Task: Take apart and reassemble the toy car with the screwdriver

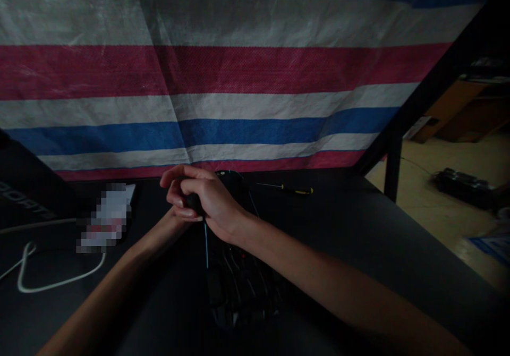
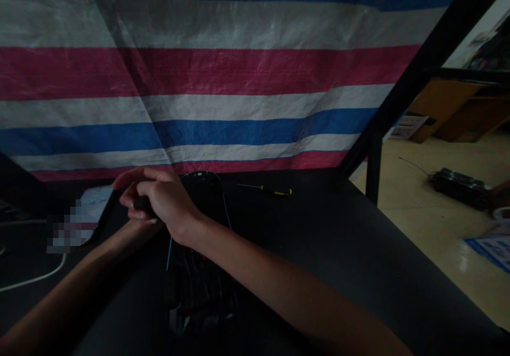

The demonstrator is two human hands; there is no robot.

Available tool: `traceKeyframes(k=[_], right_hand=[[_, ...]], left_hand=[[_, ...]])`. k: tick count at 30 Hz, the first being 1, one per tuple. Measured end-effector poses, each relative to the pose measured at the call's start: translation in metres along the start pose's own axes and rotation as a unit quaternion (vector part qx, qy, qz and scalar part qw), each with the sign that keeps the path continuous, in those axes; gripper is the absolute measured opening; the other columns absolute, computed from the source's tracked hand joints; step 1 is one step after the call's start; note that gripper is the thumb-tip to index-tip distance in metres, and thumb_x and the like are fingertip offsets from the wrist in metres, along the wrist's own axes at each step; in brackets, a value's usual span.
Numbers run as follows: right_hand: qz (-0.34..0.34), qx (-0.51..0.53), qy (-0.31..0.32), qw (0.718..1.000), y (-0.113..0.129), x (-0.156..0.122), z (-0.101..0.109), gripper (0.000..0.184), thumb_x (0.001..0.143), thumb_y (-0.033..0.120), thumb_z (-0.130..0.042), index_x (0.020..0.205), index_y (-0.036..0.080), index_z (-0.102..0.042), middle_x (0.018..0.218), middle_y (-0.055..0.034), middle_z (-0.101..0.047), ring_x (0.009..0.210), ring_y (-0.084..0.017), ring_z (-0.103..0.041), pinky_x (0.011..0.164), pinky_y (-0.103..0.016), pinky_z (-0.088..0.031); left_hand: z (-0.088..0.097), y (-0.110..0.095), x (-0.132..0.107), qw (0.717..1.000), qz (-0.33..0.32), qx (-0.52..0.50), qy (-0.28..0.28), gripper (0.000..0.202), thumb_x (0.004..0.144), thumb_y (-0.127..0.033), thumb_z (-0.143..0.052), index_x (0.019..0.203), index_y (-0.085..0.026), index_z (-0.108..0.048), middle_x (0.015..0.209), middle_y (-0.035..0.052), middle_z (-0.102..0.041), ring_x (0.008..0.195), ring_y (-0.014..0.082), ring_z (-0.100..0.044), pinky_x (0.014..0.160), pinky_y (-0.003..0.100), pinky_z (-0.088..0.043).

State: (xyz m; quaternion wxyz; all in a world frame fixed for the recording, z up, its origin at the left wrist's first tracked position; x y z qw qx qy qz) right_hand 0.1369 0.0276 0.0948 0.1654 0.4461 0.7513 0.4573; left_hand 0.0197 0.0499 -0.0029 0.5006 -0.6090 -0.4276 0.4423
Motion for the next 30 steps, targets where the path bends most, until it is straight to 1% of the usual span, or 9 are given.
traceKeyframes(k=[2, 6, 10, 12, 16, 19, 22, 26, 30], right_hand=[[-0.002, -0.01, -0.009, 1.0, 0.007, 0.004, 0.003, 0.016, 0.084, 0.02, -0.043, 0.081, 0.019, -0.058, 0.051, 0.0077, -0.041, 0.041, -0.007, -0.024, 0.043, -0.023, -0.016], [0.025, 0.007, -0.095, 0.995, 0.049, -0.001, 0.035, 0.03, 0.093, 0.043, -0.037, 0.081, 0.021, -0.054, 0.052, 0.0101, -0.023, 0.046, -0.01, -0.016, 0.044, -0.024, -0.014], [0.051, -0.087, -0.192, 0.976, 0.085, -0.039, 0.089, 0.014, 0.085, 0.035, -0.054, 0.09, 0.022, -0.053, 0.068, 0.0038, -0.044, 0.055, -0.011, -0.034, 0.046, -0.024, -0.02], [0.026, -0.168, -0.222, 0.96, 0.08, -0.061, 0.114, 0.015, 0.08, 0.026, -0.058, 0.094, 0.021, -0.055, 0.074, 0.0019, -0.05, 0.06, -0.012, -0.041, 0.048, -0.024, -0.024], [-0.07, -0.302, -0.218, 0.926, 0.034, -0.093, 0.147, 0.015, 0.088, 0.022, -0.051, 0.103, 0.02, -0.055, 0.075, 0.0027, -0.051, 0.061, -0.012, -0.047, 0.052, -0.024, -0.032], [-0.089, -0.46, -0.188, 0.863, 0.01, -0.103, 0.155, 0.022, 0.099, 0.025, -0.039, 0.112, 0.02, -0.056, 0.075, 0.0022, -0.054, 0.062, -0.015, -0.053, 0.059, -0.029, -0.042], [-0.022, -0.594, -0.166, 0.787, 0.007, -0.106, 0.155, 0.026, 0.102, 0.024, -0.038, 0.117, 0.021, -0.058, 0.089, -0.0033, -0.064, 0.081, -0.019, -0.064, 0.077, -0.036, -0.049], [0.061, -0.692, -0.13, 0.707, 0.007, -0.109, 0.154, 0.029, 0.098, 0.013, -0.041, 0.118, 0.02, -0.06, 0.116, -0.0113, -0.066, 0.112, -0.024, -0.061, 0.103, -0.043, -0.047], [0.063, -0.751, -0.112, 0.647, 0.004, -0.11, 0.156, 0.028, 0.098, 0.014, -0.042, 0.116, 0.019, -0.063, 0.115, -0.0114, -0.065, 0.114, -0.027, -0.058, 0.108, -0.049, -0.044]], left_hand=[[-0.003, -0.004, -0.002, 1.0, -0.002, -0.003, 0.003, 0.028, 0.076, -0.025, -0.08, 0.102, -0.023, -0.072, 0.103, 0.0061, -0.077, 0.111, 0.0323, -0.07, 0.095, 0.041, -0.054], [-0.007, -0.009, -0.01, 1.0, 0.008, -0.009, 0.003, 0.051, 0.08, -0.031, -0.083, 0.128, -0.028, -0.068, 0.136, 0.0071, -0.07, 0.131, 0.0313, -0.061, 0.106, 0.037, -0.05], [-0.008, -0.009, -0.012, 0.999, 0.014, -0.028, 0.029, 0.061, 0.083, -0.031, -0.082, 0.141, -0.032, -0.062, 0.157, 0.0051, -0.056, 0.143, 0.0307, -0.052, 0.115, 0.038, -0.045], [-0.008, -0.007, -0.011, 0.998, 0.024, -0.041, 0.029, 0.061, 0.084, -0.029, -0.082, 0.141, -0.032, -0.062, 0.159, 0.0052, -0.054, 0.145, 0.0301, -0.05, 0.117, 0.037, -0.043], [-0.013, -0.004, -0.011, 0.995, 0.053, -0.09, 0.012, 0.059, 0.085, -0.023, -0.079, 0.141, -0.028, -0.062, 0.153, 0.0072, -0.061, 0.139, 0.0272, -0.057, 0.114, 0.034, -0.047], [-0.02, -0.003, -0.012, 0.991, 0.073, -0.115, -0.003, 0.054, 0.086, -0.02, -0.077, 0.138, -0.022, -0.064, 0.135, 0.0098, -0.073, 0.122, 0.0258, -0.069, 0.103, 0.032, -0.054], [-0.025, -0.002, -0.012, 0.989, 0.08, -0.125, 0.001, 0.044, 0.087, -0.02, -0.075, 0.13, -0.018, -0.068, 0.125, 0.0108, -0.077, 0.113, 0.0254, -0.073, 0.095, 0.031, -0.057], [-0.027, -0.002, -0.013, 0.989, 0.069, -0.13, 0.02, 0.035, 0.087, -0.02, -0.074, 0.122, -0.018, -0.071, 0.126, 0.0094, -0.076, 0.117, 0.0261, -0.071, 0.095, 0.031, -0.055], [-0.029, -0.006, -0.016, 0.988, 0.077, -0.132, 0.023, 0.04, 0.087, -0.019, -0.073, 0.126, -0.018, -0.068, 0.126, 0.0092, -0.076, 0.118, 0.0264, -0.07, 0.1, 0.034, -0.053]])
Point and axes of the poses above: each hand's wrist, its own x-axis towards the middle knuckle, its own z-axis out of the back of the hand, y = z × x, the point moved 3 cm from there along x, towards the middle knuckle
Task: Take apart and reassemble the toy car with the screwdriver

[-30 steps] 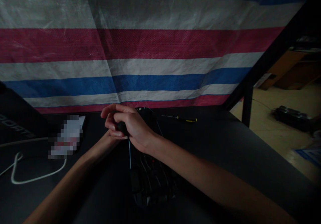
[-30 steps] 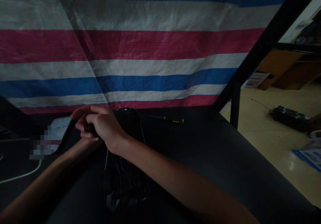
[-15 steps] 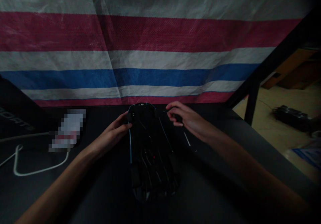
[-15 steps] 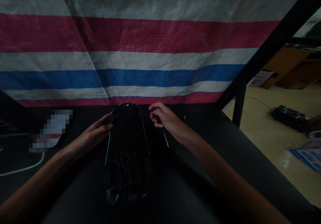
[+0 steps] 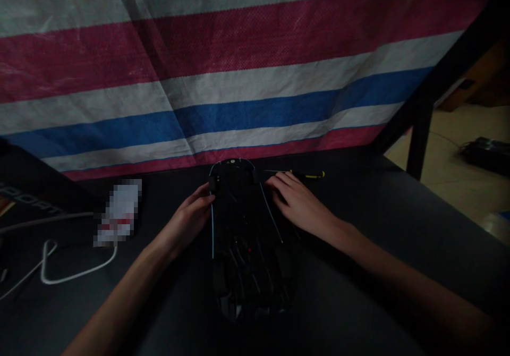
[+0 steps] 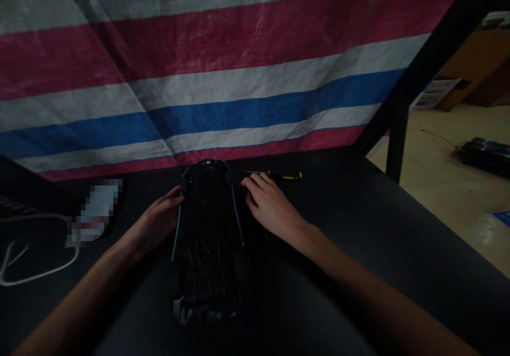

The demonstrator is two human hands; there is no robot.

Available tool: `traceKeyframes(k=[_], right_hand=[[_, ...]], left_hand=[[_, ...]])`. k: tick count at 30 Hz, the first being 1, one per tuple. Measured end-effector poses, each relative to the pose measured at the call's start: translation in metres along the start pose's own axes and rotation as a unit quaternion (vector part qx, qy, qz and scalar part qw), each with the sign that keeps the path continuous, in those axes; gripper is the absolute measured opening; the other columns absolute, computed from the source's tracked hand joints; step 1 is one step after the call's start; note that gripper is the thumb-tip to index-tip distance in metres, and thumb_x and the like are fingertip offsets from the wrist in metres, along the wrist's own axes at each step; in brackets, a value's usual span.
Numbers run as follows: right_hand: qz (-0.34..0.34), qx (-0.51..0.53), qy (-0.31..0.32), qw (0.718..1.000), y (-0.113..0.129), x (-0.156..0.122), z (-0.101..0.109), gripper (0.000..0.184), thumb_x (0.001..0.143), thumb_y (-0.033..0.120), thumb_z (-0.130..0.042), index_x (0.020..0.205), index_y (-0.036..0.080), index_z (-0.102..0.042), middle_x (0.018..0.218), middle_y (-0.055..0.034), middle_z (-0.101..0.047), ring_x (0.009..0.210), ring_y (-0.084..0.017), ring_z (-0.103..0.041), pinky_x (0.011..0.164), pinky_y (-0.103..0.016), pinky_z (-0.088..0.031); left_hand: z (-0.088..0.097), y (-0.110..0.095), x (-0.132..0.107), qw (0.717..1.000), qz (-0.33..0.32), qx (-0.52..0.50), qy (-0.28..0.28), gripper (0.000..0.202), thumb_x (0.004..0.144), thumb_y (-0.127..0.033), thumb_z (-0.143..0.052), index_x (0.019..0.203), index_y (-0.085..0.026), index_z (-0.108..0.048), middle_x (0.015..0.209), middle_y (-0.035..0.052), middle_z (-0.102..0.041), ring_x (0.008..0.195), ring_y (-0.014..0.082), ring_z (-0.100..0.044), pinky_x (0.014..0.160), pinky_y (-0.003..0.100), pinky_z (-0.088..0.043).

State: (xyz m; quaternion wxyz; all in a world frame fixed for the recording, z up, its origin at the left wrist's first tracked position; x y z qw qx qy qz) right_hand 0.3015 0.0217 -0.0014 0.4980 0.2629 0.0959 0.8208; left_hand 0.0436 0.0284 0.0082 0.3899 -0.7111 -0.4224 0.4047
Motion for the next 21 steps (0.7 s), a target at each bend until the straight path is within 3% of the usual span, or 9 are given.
traceKeyframes(k=[4, 7, 10, 14, 21], right_hand=[[-0.052, 0.003, -0.041, 0.998, 0.006, 0.007, 0.014, 0.024, 0.103, 0.023, -0.041, 0.115, 0.023, -0.063, 0.116, -0.0088, -0.065, 0.113, -0.027, -0.059, 0.103, -0.048, -0.047], [-0.094, 0.04, -0.061, 0.993, 0.027, 0.024, 0.03, 0.029, 0.106, 0.036, -0.04, 0.12, 0.023, -0.061, 0.122, -0.0094, -0.063, 0.115, -0.026, -0.061, 0.098, -0.044, -0.051], [-0.096, -0.017, -0.011, 0.995, 0.064, 0.049, 0.035, 0.047, 0.104, 0.054, -0.039, 0.132, 0.021, -0.058, 0.136, -0.0147, -0.059, 0.123, -0.033, -0.058, 0.095, -0.051, -0.051], [-0.074, -0.103, 0.038, 0.991, 0.104, 0.084, 0.027, 0.072, 0.099, 0.069, -0.04, 0.143, 0.014, -0.056, 0.155, -0.0225, -0.045, 0.136, -0.043, -0.045, 0.097, -0.056, -0.049], [-0.119, -0.1, 0.117, 0.981, 0.105, 0.103, 0.019, 0.084, 0.086, 0.071, -0.056, 0.148, 0.013, -0.053, 0.151, -0.0238, -0.051, 0.135, -0.043, -0.051, 0.103, -0.055, -0.045]], left_hand=[[0.001, -0.002, -0.001, 1.0, 0.007, -0.017, 0.004, 0.046, 0.084, -0.016, -0.075, 0.13, -0.018, -0.067, 0.125, 0.0095, -0.076, 0.112, 0.0252, -0.072, 0.1, 0.035, -0.053], [0.004, -0.001, 0.0, 1.0, 0.006, -0.019, 0.006, 0.049, 0.083, -0.016, -0.078, 0.13, -0.019, -0.067, 0.123, 0.0097, -0.077, 0.109, 0.0249, -0.073, 0.102, 0.036, -0.053], [0.006, 0.0, -0.001, 1.0, -0.003, -0.004, 0.008, 0.053, 0.083, -0.02, -0.08, 0.134, -0.02, -0.066, 0.124, 0.0107, -0.077, 0.115, 0.0276, -0.072, 0.105, 0.037, -0.052], [0.004, 0.0, -0.004, 0.999, -0.012, 0.018, 0.03, 0.064, 0.088, -0.027, -0.078, 0.148, -0.025, -0.054, 0.134, 0.0113, -0.073, 0.127, 0.029, -0.067, 0.112, 0.04, -0.048], [0.005, 0.001, -0.003, 0.996, -0.04, 0.057, 0.056, 0.065, 0.088, -0.033, -0.078, 0.149, -0.032, -0.054, 0.137, 0.0086, -0.071, 0.134, 0.0294, -0.062, 0.113, 0.04, -0.048]])
Point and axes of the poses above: each hand's wrist, its own x-axis towards the middle knuckle, its own z-axis out of the back of the hand, y = z × x, the point moved 3 cm from there along x, towards the middle knuckle
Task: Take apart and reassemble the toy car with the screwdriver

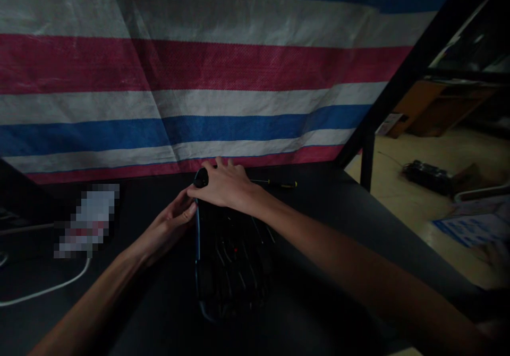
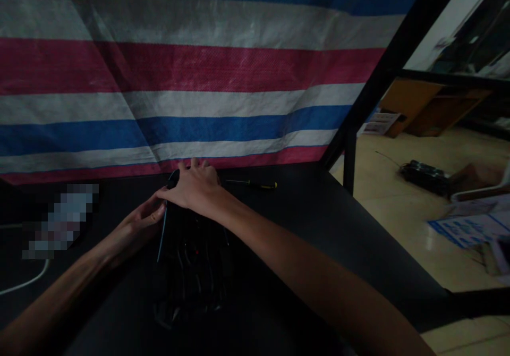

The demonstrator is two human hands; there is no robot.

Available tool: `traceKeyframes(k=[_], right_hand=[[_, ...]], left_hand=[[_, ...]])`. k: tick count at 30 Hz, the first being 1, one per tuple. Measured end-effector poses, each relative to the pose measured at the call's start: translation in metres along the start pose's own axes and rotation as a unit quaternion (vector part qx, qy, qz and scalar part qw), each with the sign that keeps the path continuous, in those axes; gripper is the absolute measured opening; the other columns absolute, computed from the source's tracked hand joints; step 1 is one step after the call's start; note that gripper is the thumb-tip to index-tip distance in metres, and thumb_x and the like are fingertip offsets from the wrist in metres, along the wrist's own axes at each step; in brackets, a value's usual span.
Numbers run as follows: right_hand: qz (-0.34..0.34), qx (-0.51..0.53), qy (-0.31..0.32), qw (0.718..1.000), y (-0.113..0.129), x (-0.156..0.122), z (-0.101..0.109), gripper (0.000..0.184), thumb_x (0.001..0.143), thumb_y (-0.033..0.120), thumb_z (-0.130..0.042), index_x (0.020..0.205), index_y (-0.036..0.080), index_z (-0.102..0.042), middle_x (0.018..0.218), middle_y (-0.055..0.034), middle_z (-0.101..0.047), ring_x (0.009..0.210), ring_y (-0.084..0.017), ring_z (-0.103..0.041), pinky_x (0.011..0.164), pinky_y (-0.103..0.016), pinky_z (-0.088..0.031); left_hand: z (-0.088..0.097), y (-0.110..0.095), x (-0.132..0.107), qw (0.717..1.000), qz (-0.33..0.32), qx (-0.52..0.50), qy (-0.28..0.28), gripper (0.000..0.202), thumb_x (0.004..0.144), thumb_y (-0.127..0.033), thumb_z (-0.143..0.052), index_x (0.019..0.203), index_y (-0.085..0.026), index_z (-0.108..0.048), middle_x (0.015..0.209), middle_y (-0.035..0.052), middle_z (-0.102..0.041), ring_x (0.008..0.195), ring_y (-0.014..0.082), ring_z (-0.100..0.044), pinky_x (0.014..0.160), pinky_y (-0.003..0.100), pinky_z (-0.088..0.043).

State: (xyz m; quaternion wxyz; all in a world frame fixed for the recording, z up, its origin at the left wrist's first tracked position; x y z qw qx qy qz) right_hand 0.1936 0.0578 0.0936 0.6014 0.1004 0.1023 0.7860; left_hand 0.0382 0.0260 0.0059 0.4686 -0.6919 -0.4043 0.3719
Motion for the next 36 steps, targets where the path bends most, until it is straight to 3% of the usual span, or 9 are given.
traceKeyframes(k=[6, 11, 16, 21, 25, 27, 31, 33, 36], right_hand=[[0.006, 0.018, -0.007, 1.0, -0.007, -0.001, 0.006, 0.082, 0.087, 0.074, -0.052, 0.142, 0.014, -0.059, 0.149, -0.0231, -0.054, 0.136, -0.043, -0.052, 0.106, -0.056, -0.042], [0.014, 0.043, -0.007, 0.999, -0.01, -0.002, 0.005, 0.078, 0.088, 0.073, -0.05, 0.141, 0.018, -0.06, 0.147, -0.0202, -0.057, 0.136, -0.042, -0.051, 0.106, -0.057, -0.041], [0.024, 0.037, -0.054, 0.998, 0.0, -0.012, 0.007, 0.072, 0.088, 0.068, -0.055, 0.139, 0.017, -0.062, 0.14, -0.0207, -0.06, 0.128, -0.042, -0.056, 0.098, -0.056, -0.047], [0.054, 0.056, -0.039, 0.996, 0.008, -0.041, 0.002, 0.078, 0.09, 0.065, -0.055, 0.153, 0.019, -0.049, 0.154, -0.0208, -0.048, 0.138, -0.045, -0.046, 0.098, -0.061, -0.049], [0.073, 0.053, -0.001, 0.996, 0.008, -0.06, -0.005, 0.095, 0.085, 0.064, -0.062, 0.163, 0.018, -0.032, 0.17, -0.0216, -0.022, 0.152, -0.05, -0.025, 0.106, -0.07, -0.042], [0.074, 0.045, 0.001, 0.996, 0.006, -0.064, -0.001, 0.093, 0.086, 0.059, -0.062, 0.163, 0.017, -0.031, 0.169, -0.0224, -0.027, 0.149, -0.05, -0.034, 0.104, -0.067, -0.045], [0.084, 0.05, -0.022, 0.995, -0.003, -0.071, 0.029, 0.076, 0.087, 0.054, -0.064, 0.151, 0.016, -0.05, 0.143, -0.0192, -0.061, 0.117, -0.039, -0.066, 0.094, -0.053, -0.053], [0.077, 0.076, -0.035, 0.993, -0.017, -0.077, 0.049, 0.052, 0.09, 0.047, -0.064, 0.133, 0.018, -0.065, 0.118, -0.0131, -0.074, 0.1, -0.031, -0.07, 0.087, -0.043, -0.053], [0.076, 0.128, -0.002, 0.989, -0.049, -0.087, 0.07, 0.027, 0.097, 0.035, -0.055, 0.103, 0.018, -0.075, 0.086, -0.0058, -0.075, 0.073, -0.019, -0.067, 0.07, -0.031, -0.048]], left_hand=[[-0.002, -0.002, 0.0, 1.0, -0.001, -0.011, 0.007, 0.058, 0.089, -0.03, -0.077, 0.144, -0.032, -0.058, 0.143, 0.0085, -0.067, 0.131, 0.0298, -0.064, 0.107, 0.041, -0.053], [-0.004, -0.001, 0.0, 0.999, -0.008, 0.001, -0.042, 0.057, 0.083, -0.029, -0.082, 0.136, -0.026, -0.063, 0.139, 0.0107, -0.068, 0.125, 0.0316, -0.067, 0.099, 0.041, -0.058], [-0.005, 0.004, 0.0, 0.997, -0.031, 0.012, -0.072, 0.061, 0.079, -0.034, -0.086, 0.134, -0.023, -0.062, 0.135, 0.012, -0.07, 0.124, 0.032, -0.067, 0.095, 0.038, -0.058], [-0.001, 0.005, 0.001, 0.995, -0.036, -0.019, -0.087, 0.062, 0.071, -0.033, -0.091, 0.127, -0.026, -0.066, 0.128, 0.0079, -0.073, 0.12, 0.0306, -0.068, 0.092, 0.033, -0.059], [0.0, 0.003, 0.002, 0.992, -0.038, 0.008, -0.118, 0.059, 0.069, -0.032, -0.091, 0.123, -0.025, -0.069, 0.123, 0.0066, -0.075, 0.121, 0.0305, -0.068, 0.097, 0.033, -0.057], [-0.002, 0.003, 0.001, 0.992, -0.039, 0.003, -0.117, 0.059, 0.068, -0.034, -0.091, 0.122, -0.025, -0.069, 0.126, 0.007, -0.074, 0.121, 0.0309, -0.068, 0.096, 0.034, -0.058], [-0.004, 0.002, 0.0, 0.991, -0.027, -0.008, -0.133, 0.058, 0.065, -0.035, -0.093, 0.118, -0.025, -0.07, 0.132, 0.007, -0.071, 0.123, 0.0315, -0.067, 0.085, 0.033, -0.061], [-0.006, 0.002, 0.0, 0.991, -0.014, -0.007, -0.136, 0.056, 0.067, -0.033, -0.093, 0.118, -0.025, -0.07, 0.134, 0.0074, -0.07, 0.124, 0.0313, -0.066, 0.083, 0.032, -0.062], [-0.009, 0.001, -0.001, 0.991, -0.008, -0.005, -0.136, 0.053, 0.072, -0.03, -0.09, 0.121, -0.025, -0.07, 0.134, 0.0079, -0.071, 0.122, 0.031, -0.067, 0.082, 0.033, -0.062]])
Point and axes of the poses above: each hand's wrist, its own x-axis towards the middle knuckle, its own z-axis out of the back of the hand, y = z × x, the point moved 3 cm from there along x, towards the middle knuckle
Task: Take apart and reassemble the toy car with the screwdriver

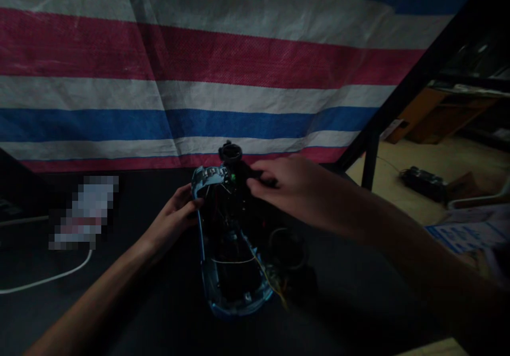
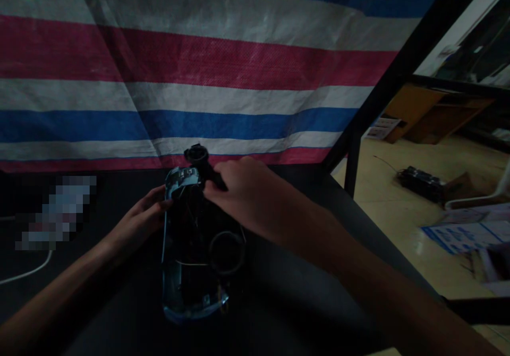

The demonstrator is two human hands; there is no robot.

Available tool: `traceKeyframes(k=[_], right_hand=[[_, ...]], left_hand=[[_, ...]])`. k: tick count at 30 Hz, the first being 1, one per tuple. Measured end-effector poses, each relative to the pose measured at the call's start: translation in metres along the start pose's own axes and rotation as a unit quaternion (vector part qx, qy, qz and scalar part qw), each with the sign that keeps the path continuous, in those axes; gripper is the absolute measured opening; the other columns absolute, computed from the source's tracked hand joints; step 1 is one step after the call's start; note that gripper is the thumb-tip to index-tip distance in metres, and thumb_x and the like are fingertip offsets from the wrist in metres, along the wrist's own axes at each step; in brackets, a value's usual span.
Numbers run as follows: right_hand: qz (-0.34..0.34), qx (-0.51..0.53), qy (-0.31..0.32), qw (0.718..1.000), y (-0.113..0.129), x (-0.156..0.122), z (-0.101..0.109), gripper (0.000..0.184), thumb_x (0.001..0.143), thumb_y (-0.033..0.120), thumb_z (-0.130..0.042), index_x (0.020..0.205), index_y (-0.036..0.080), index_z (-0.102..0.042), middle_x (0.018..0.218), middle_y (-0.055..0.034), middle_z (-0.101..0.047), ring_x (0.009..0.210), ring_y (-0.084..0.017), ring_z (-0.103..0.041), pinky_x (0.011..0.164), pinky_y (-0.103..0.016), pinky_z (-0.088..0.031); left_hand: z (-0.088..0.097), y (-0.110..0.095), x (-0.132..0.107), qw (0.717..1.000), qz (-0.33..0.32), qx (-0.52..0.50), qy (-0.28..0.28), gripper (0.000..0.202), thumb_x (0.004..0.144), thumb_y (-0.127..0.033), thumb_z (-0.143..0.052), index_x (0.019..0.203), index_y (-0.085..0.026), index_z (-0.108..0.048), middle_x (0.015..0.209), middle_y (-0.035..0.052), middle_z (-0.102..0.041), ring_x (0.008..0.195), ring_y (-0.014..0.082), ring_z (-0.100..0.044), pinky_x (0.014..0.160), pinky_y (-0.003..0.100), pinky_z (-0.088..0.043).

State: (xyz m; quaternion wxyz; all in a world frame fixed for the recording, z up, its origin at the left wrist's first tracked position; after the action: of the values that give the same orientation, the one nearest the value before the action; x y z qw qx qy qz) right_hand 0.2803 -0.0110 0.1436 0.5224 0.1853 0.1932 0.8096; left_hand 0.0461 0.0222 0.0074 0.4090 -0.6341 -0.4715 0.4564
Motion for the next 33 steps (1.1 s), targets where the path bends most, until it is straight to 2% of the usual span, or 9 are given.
traceKeyframes(k=[3, 5, 7, 9, 11, 13, 21, 27, 33], right_hand=[[-0.046, 0.075, 0.02, 0.996, -0.04, -0.013, 0.014, 0.024, 0.095, 0.034, -0.056, 0.098, 0.019, -0.075, 0.08, -0.0033, -0.074, 0.067, -0.017, -0.064, 0.062, -0.028, -0.044], [-0.07, 0.164, 0.043, 0.983, -0.069, -0.024, 0.011, 0.027, 0.096, 0.039, -0.057, 0.102, 0.021, -0.076, 0.083, -0.0025, -0.074, 0.069, -0.016, -0.064, 0.061, -0.026, -0.045], [-0.132, 0.262, 0.037, 0.955, -0.099, -0.037, 0.0, 0.033, 0.092, 0.046, -0.063, 0.111, 0.021, -0.076, 0.086, -0.0032, -0.074, 0.069, -0.017, -0.064, 0.057, -0.025, -0.044], [-0.191, 0.344, 0.005, 0.919, -0.125, -0.051, -0.017, 0.04, 0.09, 0.049, -0.068, 0.119, 0.022, -0.075, 0.097, -0.005, -0.075, 0.079, -0.019, -0.067, 0.063, -0.027, -0.049], [-0.22, 0.414, -0.023, 0.883, -0.146, -0.063, -0.036, 0.043, 0.088, 0.05, -0.071, 0.122, 0.023, -0.074, 0.102, -0.0057, -0.075, 0.091, -0.022, -0.069, 0.072, -0.029, -0.053], [-0.244, 0.45, -0.045, 0.858, -0.161, -0.071, -0.054, 0.043, 0.084, 0.048, -0.076, 0.12, 0.025, -0.074, 0.096, -0.0035, -0.075, 0.087, -0.021, -0.069, 0.071, -0.029, -0.053], [-0.278, 0.524, -0.074, 0.802, -0.176, -0.074, -0.089, 0.033, 0.084, 0.038, -0.072, 0.116, 0.029, -0.073, 0.086, 0.0022, -0.071, 0.077, -0.018, -0.066, 0.067, -0.026, -0.049], [-0.289, 0.518, -0.111, 0.798, -0.177, -0.072, -0.094, 0.033, 0.08, 0.038, -0.073, 0.111, 0.027, -0.073, 0.078, 0.0034, -0.067, 0.072, -0.018, -0.061, 0.068, -0.028, -0.047], [-0.268, 0.518, -0.112, 0.805, -0.174, -0.072, -0.095, 0.03, 0.083, 0.038, -0.07, 0.11, 0.026, -0.074, 0.081, 0.0019, -0.067, 0.076, -0.018, -0.061, 0.067, -0.027, -0.046]], left_hand=[[-0.002, -0.001, -0.001, 1.0, 0.002, -0.002, -0.004, 0.051, 0.074, -0.029, -0.087, 0.123, -0.026, -0.07, 0.133, 0.0069, -0.072, 0.121, 0.0294, -0.068, 0.084, 0.033, -0.062], [-0.001, -0.001, -0.001, 1.0, 0.007, -0.004, -0.003, 0.051, 0.075, -0.028, -0.087, 0.124, -0.027, -0.07, 0.135, 0.0061, -0.071, 0.122, 0.0282, -0.067, 0.084, 0.031, -0.062], [0.001, -0.001, 0.0, 1.0, 0.016, -0.004, 0.005, 0.052, 0.076, -0.028, -0.087, 0.125, -0.028, -0.07, 0.137, 0.0058, -0.071, 0.123, 0.0281, -0.067, 0.083, 0.03, -0.062], [0.004, 0.0, 0.002, 1.0, 0.024, -0.001, 0.015, 0.052, 0.077, -0.029, -0.087, 0.126, -0.029, -0.071, 0.137, 0.0053, -0.071, 0.123, 0.0284, -0.068, 0.081, 0.029, -0.062], [0.006, 0.0, 0.004, 0.999, 0.027, 0.001, 0.022, 0.051, 0.077, -0.031, -0.087, 0.125, -0.03, -0.071, 0.135, 0.0045, -0.072, 0.121, 0.0282, -0.069, 0.08, 0.029, -0.062], [0.008, 0.001, 0.005, 0.999, 0.025, 0.003, 0.026, 0.051, 0.076, -0.033, -0.088, 0.125, -0.031, -0.072, 0.132, 0.0038, -0.073, 0.119, 0.028, -0.07, 0.079, 0.029, -0.063], [0.008, 0.003, 0.004, 0.999, 0.03, 0.014, 0.014, 0.051, 0.077, -0.037, -0.087, 0.126, -0.034, -0.072, 0.128, 0.0023, -0.076, 0.119, 0.0296, -0.07, 0.088, 0.033, -0.061], [0.008, 0.002, 0.003, 0.999, 0.041, 0.025, 0.019, 0.051, 0.08, -0.038, -0.083, 0.13, -0.035, -0.07, 0.127, 0.0026, -0.077, 0.109, 0.0282, -0.074, 0.096, 0.038, -0.059], [0.013, 0.007, 0.003, 0.998, 0.055, 0.027, 0.002, 0.05, 0.083, -0.038, -0.081, 0.131, -0.038, -0.069, 0.131, 0.0005, -0.075, 0.126, 0.0295, -0.067, 0.102, 0.035, -0.056]])
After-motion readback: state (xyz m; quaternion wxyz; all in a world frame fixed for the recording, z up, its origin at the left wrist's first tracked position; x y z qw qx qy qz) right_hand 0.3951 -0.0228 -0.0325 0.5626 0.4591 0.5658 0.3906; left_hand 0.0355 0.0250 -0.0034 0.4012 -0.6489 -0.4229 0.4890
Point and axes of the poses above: each hand's wrist, its own x-axis towards the middle knuckle, its own z-axis out of the back of the hand, y = z × x, the point moved 3 cm from there along x, towards the middle knuckle
